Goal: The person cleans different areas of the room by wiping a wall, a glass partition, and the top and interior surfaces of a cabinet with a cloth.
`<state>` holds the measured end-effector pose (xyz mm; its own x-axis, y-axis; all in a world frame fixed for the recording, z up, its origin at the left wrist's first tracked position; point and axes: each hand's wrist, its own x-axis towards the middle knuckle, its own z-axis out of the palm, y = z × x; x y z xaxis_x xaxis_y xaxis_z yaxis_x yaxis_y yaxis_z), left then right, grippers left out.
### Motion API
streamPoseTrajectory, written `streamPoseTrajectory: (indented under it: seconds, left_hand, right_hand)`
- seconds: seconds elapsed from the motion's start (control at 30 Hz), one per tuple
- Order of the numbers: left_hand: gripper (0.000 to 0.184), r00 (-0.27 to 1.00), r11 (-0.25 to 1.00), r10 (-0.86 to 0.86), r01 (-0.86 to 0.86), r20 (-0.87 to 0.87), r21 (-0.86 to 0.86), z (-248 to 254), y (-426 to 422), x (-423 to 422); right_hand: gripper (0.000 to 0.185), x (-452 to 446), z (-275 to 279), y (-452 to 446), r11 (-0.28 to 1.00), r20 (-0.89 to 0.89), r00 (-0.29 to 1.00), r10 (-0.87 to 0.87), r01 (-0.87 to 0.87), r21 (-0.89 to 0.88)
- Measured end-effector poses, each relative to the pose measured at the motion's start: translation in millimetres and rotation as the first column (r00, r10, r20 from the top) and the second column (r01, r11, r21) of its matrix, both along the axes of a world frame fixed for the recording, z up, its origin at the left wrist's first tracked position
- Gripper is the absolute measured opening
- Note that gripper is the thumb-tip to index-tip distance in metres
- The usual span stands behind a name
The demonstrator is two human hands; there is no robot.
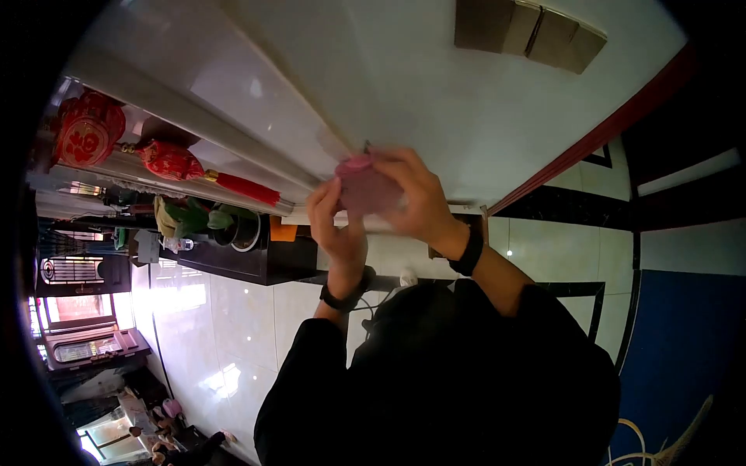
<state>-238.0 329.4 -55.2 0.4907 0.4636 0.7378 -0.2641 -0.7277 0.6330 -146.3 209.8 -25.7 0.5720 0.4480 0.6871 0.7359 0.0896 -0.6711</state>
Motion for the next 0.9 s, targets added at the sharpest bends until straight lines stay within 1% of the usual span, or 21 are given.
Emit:
streamPoseTrajectory:
  seconds: [0.03, 0.17, 0.27, 0.33, 0.43, 0.6, 0.63, 0.7, 0.73, 0.8, 0.87, 0.9]
  left_hand:
    - [0.046, 1.0, 1.0, -0.002, 0.002, -0.009, 0.007, -7.1, 3.6, 0.6]
    - [0.045, 0.998, 1.0, -0.01, 0.011, -0.058, 0.011, -33.5, 11.7, 0.8]
    - [0.046, 0.996, 1.0, -0.014, 0.016, -0.086, 0.022, -33.0, 10.0, -3.7]
    - [0.047, 0.997, 1.0, -0.012, 0.014, -0.074, 0.028, -23.2, 11.1, -1.7]
    - [0.047, 1.0, 1.0, -0.017, 0.017, -0.012, 0.009, 5.3, 10.4, 2.1]
    - [0.047, 0.986, 1.0, -0.003, 0.003, 0.167, 0.0, 80.9, 11.1, 18.3]
    - [0.047, 0.984, 0.999, -0.033, 0.038, 0.172, -0.027, 95.9, 11.1, 18.6]
    - [0.048, 0.979, 0.991, -0.094, 0.109, 0.182, -0.077, 115.5, 11.9, 17.3]
    - [0.048, 0.979, 0.993, -0.097, 0.107, 0.18, -0.05, 114.9, 13.5, 16.5]
    - [0.049, 0.979, 0.995, -0.103, 0.105, 0.177, 0.004, 109.7, 17.6, 16.3]
    - [0.049, 0.978, 0.99, -0.138, 0.142, 0.155, -0.01, 91.0, 20.5, 15.8]
    - [0.049, 0.977, 0.987, -0.156, 0.161, 0.143, -0.019, 77.8, 21.3, 14.8]
  right_hand:
    - [0.042, -0.1, -9.4, 4.6, 1.0, 0.004, 1.0, -0.027, 0.027, 0.015]
    - [0.04, -3.8, -36.7, 9.6, 0.999, -0.051, 0.998, -0.035, 0.036, 0.036]
    - [0.035, -10.7, -53.4, 12.3, 0.995, -0.104, 0.992, -0.075, 0.081, 0.052]
    - [0.031, -10.7, -54.9, 16.3, 0.99, -0.113, 0.988, -0.106, 0.115, 0.078]
    - [0.027, -0.6, -39.7, 19.0, 0.982, -0.02, 0.991, -0.134, 0.135, 0.131]
    - [0.024, 8.7, 36.2, 29.4, 0.954, 0.076, 0.984, -0.16, 0.135, 0.267]
    - [0.024, 9.8, 49.4, 32.2, 0.946, 0.095, 0.983, -0.159, 0.124, 0.3]
    - [0.024, 11.8, 63.2, 35.2, 0.939, 0.065, 0.994, -0.089, 0.062, 0.34]
    - [0.024, 12.7, 65.6, 36.3, 0.932, 0.05, 0.997, -0.055, 0.033, 0.36]
    - [0.027, 16.2, 53.1, 34.9, 0.944, 0.067, 0.997, -0.048, 0.023, 0.33]
    - [0.026, 14.0, 32.0, 33.4, 0.952, 0.054, 0.997, -0.057, 0.038, 0.303]
    - [0.027, 12.2, 17.2, 32.1, 0.958, 0.017, 0.998, -0.052, 0.045, 0.283]
